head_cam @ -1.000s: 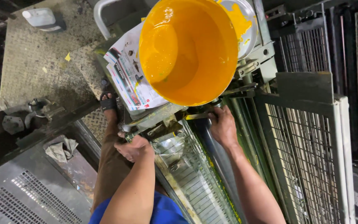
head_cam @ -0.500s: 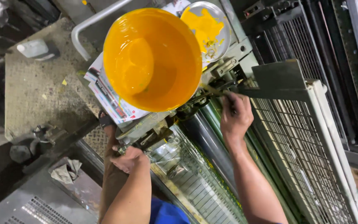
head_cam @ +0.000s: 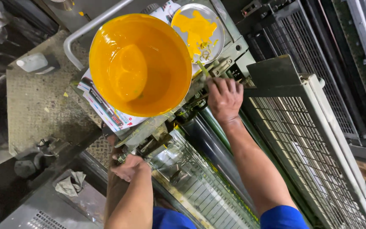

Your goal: The person cleans the rollers of a printing machine using a yellow scraper tool. They repeatedly scrape the surface of the green rollers to remove excess yellow ink, which falls into a yellow bucket positioned below.

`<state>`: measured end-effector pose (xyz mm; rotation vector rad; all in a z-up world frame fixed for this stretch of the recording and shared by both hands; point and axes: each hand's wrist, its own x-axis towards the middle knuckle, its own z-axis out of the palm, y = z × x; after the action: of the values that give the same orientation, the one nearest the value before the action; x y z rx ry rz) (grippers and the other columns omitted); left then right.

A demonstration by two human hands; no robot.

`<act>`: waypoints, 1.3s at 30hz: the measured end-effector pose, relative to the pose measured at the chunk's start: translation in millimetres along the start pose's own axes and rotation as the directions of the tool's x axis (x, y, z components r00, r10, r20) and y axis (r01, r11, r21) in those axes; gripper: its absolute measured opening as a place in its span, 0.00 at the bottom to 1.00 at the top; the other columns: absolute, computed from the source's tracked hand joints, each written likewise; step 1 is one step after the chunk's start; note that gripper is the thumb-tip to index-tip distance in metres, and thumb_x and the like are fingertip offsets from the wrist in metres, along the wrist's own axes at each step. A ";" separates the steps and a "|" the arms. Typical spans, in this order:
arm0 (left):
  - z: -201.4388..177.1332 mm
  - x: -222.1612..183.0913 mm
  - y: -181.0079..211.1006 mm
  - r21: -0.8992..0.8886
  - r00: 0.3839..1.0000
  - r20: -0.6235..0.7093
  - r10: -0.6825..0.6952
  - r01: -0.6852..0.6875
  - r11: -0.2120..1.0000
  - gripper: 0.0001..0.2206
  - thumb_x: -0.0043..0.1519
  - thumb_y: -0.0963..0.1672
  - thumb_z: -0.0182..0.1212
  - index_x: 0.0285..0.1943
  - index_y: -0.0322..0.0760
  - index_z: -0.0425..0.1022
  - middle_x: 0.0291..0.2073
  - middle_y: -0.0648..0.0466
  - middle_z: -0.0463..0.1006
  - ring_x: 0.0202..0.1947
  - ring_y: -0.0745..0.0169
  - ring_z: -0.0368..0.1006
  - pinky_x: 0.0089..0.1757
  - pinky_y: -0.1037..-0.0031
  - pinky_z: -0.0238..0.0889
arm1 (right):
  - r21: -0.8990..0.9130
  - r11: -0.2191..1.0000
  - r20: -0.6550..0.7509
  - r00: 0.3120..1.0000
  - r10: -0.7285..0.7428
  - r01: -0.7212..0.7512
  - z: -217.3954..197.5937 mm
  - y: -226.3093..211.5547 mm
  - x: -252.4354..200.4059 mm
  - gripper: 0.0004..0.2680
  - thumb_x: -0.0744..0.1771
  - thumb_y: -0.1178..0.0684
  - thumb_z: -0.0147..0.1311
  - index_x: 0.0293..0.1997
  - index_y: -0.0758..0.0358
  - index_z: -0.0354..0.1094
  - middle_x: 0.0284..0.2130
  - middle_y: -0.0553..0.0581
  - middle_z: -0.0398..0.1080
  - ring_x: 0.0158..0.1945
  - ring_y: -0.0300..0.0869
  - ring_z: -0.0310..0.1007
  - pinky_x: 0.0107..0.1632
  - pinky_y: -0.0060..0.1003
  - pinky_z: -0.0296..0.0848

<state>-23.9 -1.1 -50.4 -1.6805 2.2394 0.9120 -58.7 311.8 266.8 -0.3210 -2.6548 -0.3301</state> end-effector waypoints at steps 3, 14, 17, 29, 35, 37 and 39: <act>-3.9 -7.1 6.9 0.008 1.000 0.004 0.018 -0.018 1.000 0.20 0.70 0.56 0.48 0.42 0.37 0.65 0.37 0.46 0.70 0.39 0.45 0.69 0.40 0.60 0.60 | 0.046 0.997 0.070 0.996 -0.059 0.056 -5.1 4.3 -9.3 0.13 0.63 0.58 0.59 0.53 0.56 0.74 0.45 0.50 0.72 0.49 0.46 0.71 0.51 0.47 0.65; 8.5 -15.7 9.7 0.076 0.995 0.001 0.104 -0.104 0.992 0.20 0.70 0.56 0.52 0.45 0.36 0.67 0.39 0.45 0.73 0.41 0.41 0.71 0.41 0.57 0.62 | 0.017 1.000 0.038 0.999 -0.023 0.022 -22.7 12.3 -7.2 0.13 0.63 0.60 0.60 0.51 0.55 0.76 0.43 0.50 0.73 0.48 0.46 0.71 0.53 0.47 0.65; -6.2 -21.5 15.0 0.108 0.994 -0.015 0.109 -0.107 0.988 0.19 0.70 0.56 0.53 0.46 0.36 0.67 0.39 0.45 0.73 0.42 0.40 0.71 0.42 0.56 0.63 | 0.182 0.974 -0.011 0.990 0.141 -0.137 -46.2 -1.2 1.8 0.09 0.65 0.62 0.63 0.49 0.59 0.75 0.40 0.55 0.72 0.44 0.49 0.72 0.47 0.46 0.69; -71.3 -48.7 35.1 0.194 0.990 -0.103 0.099 -0.078 0.978 0.18 0.64 0.53 0.58 0.49 0.36 0.69 0.43 0.44 0.75 0.45 0.37 0.72 0.44 0.53 0.64 | 0.338 0.817 0.582 0.786 0.209 -0.467 -45.5 -52.9 -55.2 0.06 0.66 0.54 0.60 0.45 0.62 0.76 0.40 0.62 0.73 0.39 0.58 0.76 0.40 0.49 0.74; -66.5 -47.8 27.6 0.172 0.965 -0.090 0.247 -0.229 0.958 0.25 0.48 0.47 0.65 0.55 0.34 0.68 0.49 0.42 0.75 0.50 0.35 0.71 0.46 0.53 0.65 | 0.285 0.880 0.627 0.769 0.128 -0.379 -11.1 -62.3 -64.3 0.06 0.66 0.51 0.58 0.44 0.58 0.77 0.41 0.61 0.73 0.42 0.59 0.76 0.42 0.52 0.74; -65.9 -47.9 28.5 0.168 0.978 -0.075 0.195 -0.181 0.969 0.24 0.49 0.47 0.64 0.55 0.35 0.68 0.49 0.43 0.76 0.50 0.36 0.72 0.46 0.54 0.65 | 0.280 0.895 0.634 0.767 0.098 -0.346 -6.4 -63.3 -60.9 0.06 0.66 0.52 0.58 0.43 0.57 0.76 0.40 0.60 0.73 0.43 0.58 0.76 0.43 0.52 0.74; -65.7 -48.2 29.8 0.165 0.988 -0.061 0.140 -0.129 0.978 0.24 0.49 0.47 0.63 0.54 0.35 0.68 0.48 0.44 0.76 0.49 0.38 0.73 0.46 0.55 0.66 | 0.277 0.909 0.643 0.763 0.065 -0.311 -2.6 -65.3 -59.5 0.05 0.66 0.53 0.58 0.43 0.57 0.76 0.40 0.60 0.73 0.44 0.57 0.76 0.44 0.51 0.74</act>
<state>-22.0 4.4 36.1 -1.5309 2.4273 0.6868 -23.7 239.3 230.4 -0.6707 -3.1993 0.4307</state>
